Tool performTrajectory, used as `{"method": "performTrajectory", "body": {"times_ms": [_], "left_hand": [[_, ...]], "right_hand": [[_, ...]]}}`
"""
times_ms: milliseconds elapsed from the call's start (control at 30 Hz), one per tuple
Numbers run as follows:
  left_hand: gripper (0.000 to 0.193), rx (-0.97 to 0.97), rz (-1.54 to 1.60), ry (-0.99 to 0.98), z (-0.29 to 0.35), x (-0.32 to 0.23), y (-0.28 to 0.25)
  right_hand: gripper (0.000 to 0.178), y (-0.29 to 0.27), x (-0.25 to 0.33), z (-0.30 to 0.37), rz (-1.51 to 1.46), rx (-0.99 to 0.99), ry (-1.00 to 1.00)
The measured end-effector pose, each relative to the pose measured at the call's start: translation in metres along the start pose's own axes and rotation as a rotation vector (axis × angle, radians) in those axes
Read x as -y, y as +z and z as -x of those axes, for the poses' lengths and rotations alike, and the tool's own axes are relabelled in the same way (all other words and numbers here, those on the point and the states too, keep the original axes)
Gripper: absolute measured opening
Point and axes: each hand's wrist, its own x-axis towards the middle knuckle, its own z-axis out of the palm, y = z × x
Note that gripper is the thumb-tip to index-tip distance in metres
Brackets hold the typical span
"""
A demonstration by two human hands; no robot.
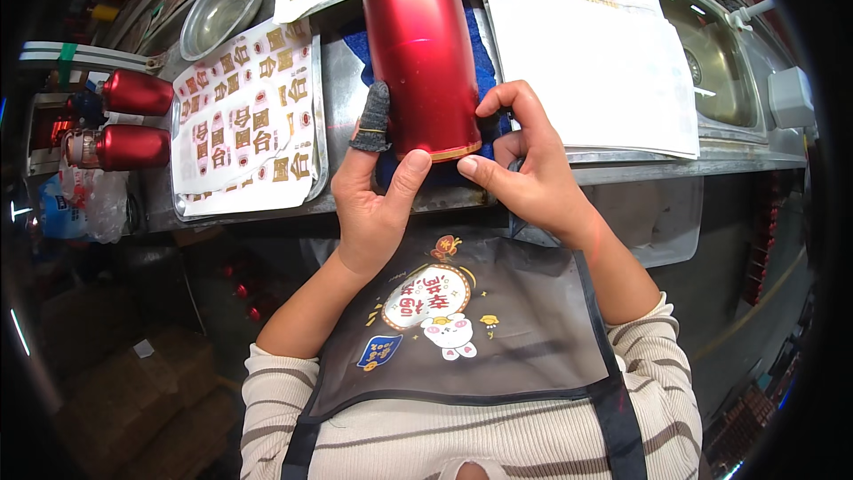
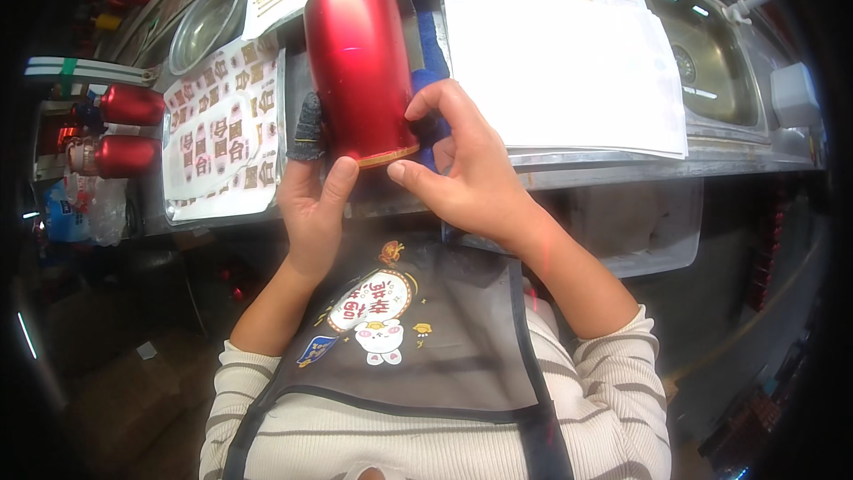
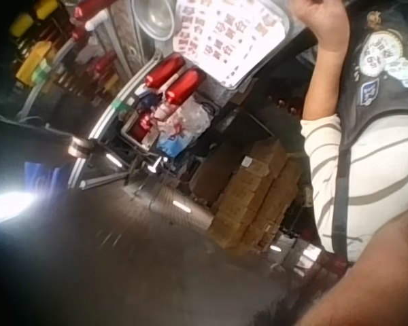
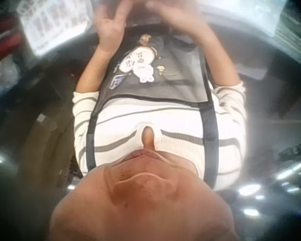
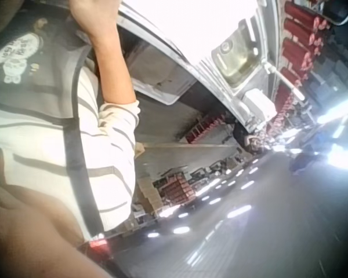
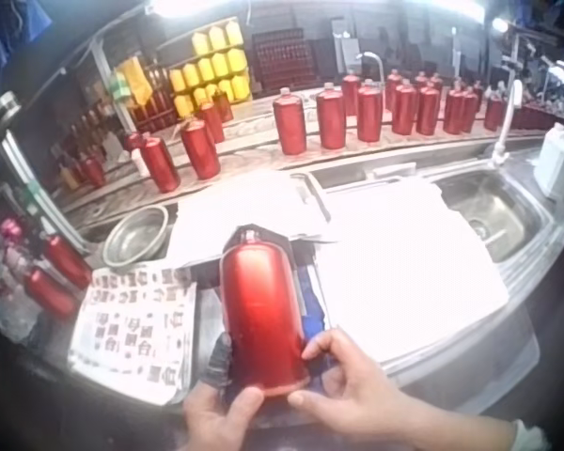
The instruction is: The person applies gold stickers to red cylindrical bottles using a blue squeegee tool. They peel stickers from sheets, position them on the bottle, and press them down to adhere. The person handles multiple bottles one at a time, rotating each bottle to apply labels on different sides.
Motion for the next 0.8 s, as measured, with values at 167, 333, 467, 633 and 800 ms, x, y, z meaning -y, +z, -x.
{"method": "performTrajectory", "body": {"times_ms": [167, 333, 467, 633, 800], "left_hand": [[0.055, 0.001, 0.023, -0.008, -0.001, -0.004, -0.002], [0.048, -0.051, -0.043, -0.005, 0.001, -0.003, 0.000], [0.017, -0.094, -0.091, -0.186, 0.011, -0.005, -0.001], [0.019, -0.128, -0.088, -0.225, 0.021, 0.006, -0.018], [0.024, -0.059, 0.000, -0.111, 0.008, -0.011, 0.013]], "right_hand": [[0.044, 0.000, 0.001, -0.004, -0.072, 0.012, 0.007], [0.043, 0.001, 0.004, -0.001, -0.137, 0.018, 0.087], [0.040, 0.005, -0.015, -0.001, -0.342, 0.063, -0.029], [0.043, 0.009, -0.017, -0.006, 0.014, -0.036, -0.255], [0.045, -0.004, 0.000, 0.011, 0.137, -0.155, -0.227]]}}
